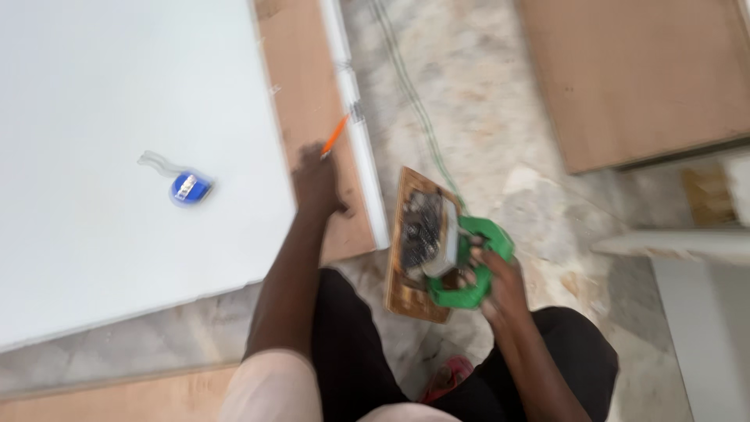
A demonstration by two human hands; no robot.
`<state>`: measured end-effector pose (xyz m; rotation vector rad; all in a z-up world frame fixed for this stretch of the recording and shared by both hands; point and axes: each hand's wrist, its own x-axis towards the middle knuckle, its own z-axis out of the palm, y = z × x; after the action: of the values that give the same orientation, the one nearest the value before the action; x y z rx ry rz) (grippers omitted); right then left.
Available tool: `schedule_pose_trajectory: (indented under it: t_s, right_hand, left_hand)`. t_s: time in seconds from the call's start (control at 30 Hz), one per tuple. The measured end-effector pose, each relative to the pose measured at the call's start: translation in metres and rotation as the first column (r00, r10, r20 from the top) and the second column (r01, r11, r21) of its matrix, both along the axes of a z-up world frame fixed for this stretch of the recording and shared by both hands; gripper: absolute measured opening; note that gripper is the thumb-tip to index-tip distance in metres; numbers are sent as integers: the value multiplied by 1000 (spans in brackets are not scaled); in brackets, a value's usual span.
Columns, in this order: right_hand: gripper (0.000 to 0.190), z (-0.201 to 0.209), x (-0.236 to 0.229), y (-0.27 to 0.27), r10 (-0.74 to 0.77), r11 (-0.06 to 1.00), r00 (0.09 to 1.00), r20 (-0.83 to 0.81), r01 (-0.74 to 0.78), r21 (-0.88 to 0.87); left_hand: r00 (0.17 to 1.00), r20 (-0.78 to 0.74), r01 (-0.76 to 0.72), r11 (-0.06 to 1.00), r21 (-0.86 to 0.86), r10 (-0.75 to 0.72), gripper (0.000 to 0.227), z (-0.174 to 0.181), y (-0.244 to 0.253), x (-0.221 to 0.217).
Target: The person measures and marks a white board using a tape measure and pencil, aligning a wooden plank as a guide. They then use a handheld electric saw to cut along the marked line.
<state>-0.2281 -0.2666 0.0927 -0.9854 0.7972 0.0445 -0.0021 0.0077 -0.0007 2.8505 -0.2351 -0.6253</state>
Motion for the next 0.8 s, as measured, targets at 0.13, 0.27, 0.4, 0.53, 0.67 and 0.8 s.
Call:
schedule_pose_trajectory:
  t_s: [0.13,0.27,0.4,0.53,0.67,0.8]
  right_hand:
    - [7,-52,42,-29,-278,868,959,47,230,441]
    - [6,-106,82,-47,-497,661,867,26,359,660]
    - [8,-139,108,-54,-605,535,792,-83,482,694]
    - [9,-160,108,-67,-632,481,767,-117,506,716]
    - [11,-180,83,-87,-652,413,747,-129,492,767]
    - [11,-228,42,-115,-704,400,679,-210,622,673]
  left_hand:
    - [999,-41,21,999,47,-19,147,16,-6,-1]
    - [997,-74,37,994,107,-29,144,28,-12,0]
    - [996,-90,37,987,154,-23,144,34,-15,0]
    - [996,-87,47,986,157,-33,145,28,-15,2]
    - [994,-97,59,981,186,-41,147,28,-16,2]
    - [991,-125,72,972,222,-45,149,30,-18,2]
